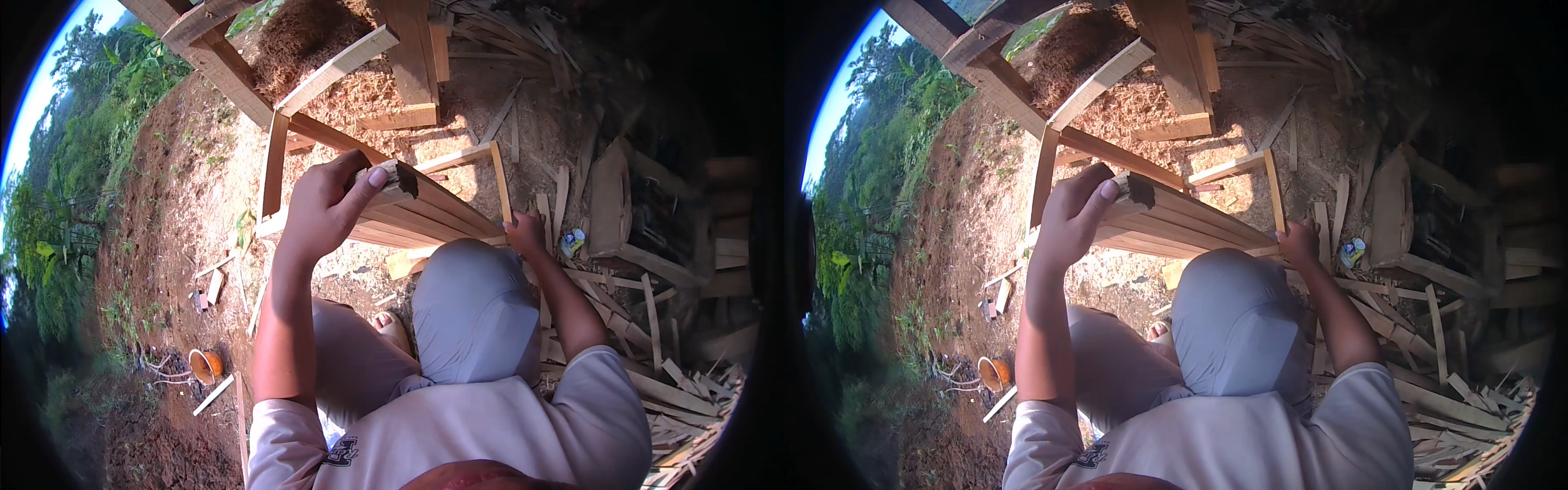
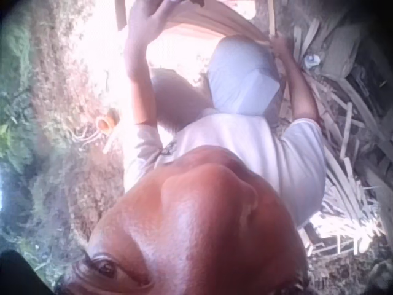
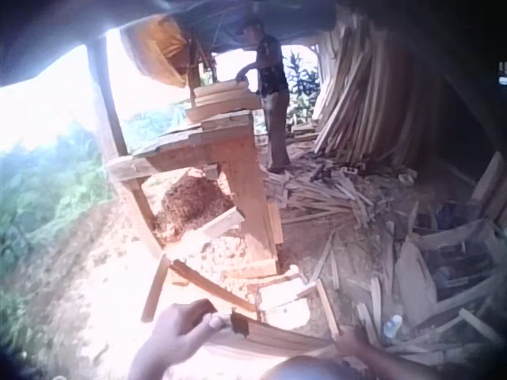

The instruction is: The person assembles a wooden frame by hand, fitting slats into a rectangular structure. They use a machete to trim and shape the wood pieces to ensure a proper fit.

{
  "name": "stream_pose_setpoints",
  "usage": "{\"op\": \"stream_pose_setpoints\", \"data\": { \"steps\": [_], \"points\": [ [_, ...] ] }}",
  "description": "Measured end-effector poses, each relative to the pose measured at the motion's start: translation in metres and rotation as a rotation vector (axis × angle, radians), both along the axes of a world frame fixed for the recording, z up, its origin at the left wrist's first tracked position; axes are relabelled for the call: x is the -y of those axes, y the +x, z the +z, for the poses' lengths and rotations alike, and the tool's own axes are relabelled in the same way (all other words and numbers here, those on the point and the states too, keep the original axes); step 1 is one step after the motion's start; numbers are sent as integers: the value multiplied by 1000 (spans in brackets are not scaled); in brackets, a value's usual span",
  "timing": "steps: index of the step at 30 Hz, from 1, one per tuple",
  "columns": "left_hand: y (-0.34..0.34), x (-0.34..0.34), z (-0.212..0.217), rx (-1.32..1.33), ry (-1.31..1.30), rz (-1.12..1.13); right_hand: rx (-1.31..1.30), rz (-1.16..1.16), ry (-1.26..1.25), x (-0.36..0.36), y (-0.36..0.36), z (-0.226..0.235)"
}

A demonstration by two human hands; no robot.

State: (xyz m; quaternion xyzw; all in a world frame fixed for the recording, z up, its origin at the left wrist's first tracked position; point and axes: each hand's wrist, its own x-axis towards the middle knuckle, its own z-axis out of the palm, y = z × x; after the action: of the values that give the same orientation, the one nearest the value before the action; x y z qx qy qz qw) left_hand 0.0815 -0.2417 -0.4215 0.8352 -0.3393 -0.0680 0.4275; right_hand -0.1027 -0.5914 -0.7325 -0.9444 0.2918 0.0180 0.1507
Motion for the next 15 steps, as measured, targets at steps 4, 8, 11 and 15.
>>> {"op": "stream_pose_setpoints", "data": {
  "steps": [4, 8, 11, 15],
  "points": [
    [5, -6, -8, -89, -77, 31, 216, -10, 294, -5, -18, 11],
    [17, -46, -35, -259, -147, 288, 355, -144, 431, -24, -59, -1],
    [40, -59, -41, -138, -91, 277, 276, -22, 478, -33, -116, -15],
    [88, -130, -62, 341, 109, 111, 73, -125, 425, -22, -173, -30]
  ]
}}
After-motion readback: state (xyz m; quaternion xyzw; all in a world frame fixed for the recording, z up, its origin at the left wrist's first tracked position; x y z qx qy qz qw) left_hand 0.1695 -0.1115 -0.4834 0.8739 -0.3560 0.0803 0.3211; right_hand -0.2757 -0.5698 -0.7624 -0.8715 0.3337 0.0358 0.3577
